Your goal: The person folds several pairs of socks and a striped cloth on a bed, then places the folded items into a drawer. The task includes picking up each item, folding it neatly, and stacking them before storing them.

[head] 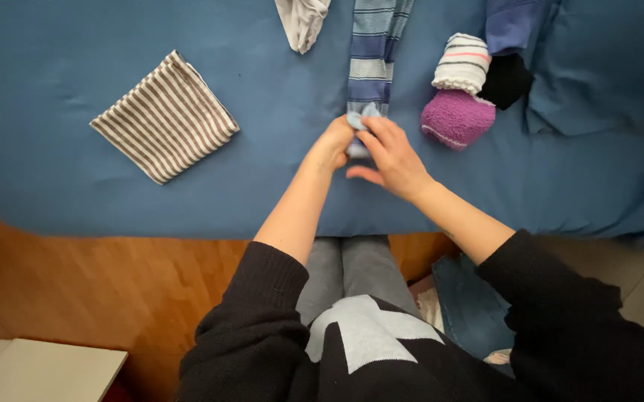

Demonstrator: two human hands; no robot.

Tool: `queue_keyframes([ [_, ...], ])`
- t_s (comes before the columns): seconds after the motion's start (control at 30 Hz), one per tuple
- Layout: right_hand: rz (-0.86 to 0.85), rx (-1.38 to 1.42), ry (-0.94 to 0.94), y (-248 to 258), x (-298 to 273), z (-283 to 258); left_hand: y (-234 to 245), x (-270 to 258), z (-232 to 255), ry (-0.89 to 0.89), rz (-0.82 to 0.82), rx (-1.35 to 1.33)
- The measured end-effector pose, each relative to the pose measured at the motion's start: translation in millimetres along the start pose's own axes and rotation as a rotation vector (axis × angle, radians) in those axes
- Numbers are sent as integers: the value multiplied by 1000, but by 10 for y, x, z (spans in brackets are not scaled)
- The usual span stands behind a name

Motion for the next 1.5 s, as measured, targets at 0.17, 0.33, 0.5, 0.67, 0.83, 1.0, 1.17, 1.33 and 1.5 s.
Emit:
queue_keyframes([
  [0.17,-175,34,-118,-142,-222,349,-195,-524,379,138,-130,-239],
  [0.33,-340,266,-463,-185,-47,641,-102,-227,93,74,-129,-235],
  [0.5,-276,172,-521,-167,238,727,-128,-239,266,6,-24,-150],
  [0.67,-13,-83,-9,145,570,175,-372,-718,872,29,47,-125],
  [0.83,-282,43,-118,-56,459,534,-201,-644,863,88,57,-121],
  [1.0,-460,263,-630,-145,525,920,-424,-827,1053,46,-31,-216],
  [1.17,-34,-264,-235,34,688,643,-267,-574,845,-115,170,-189],
  [1.33,-207,-335,-132,-232,531,635,-240,-619,957,-121,214,-219],
  [1.5,-265,-44,-417,-322,685,1210,-383,-779,1015,-87,105,-249],
])
Point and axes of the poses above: each hand's wrist, its own x-axis towards the middle knuckle, its own y-axis out of the back of the hand, z = x × y, the point moved 7 cm from there along x, towards the middle knuckle, and after that the axes turned 11 degrees about -y, right-handed, at the moved point
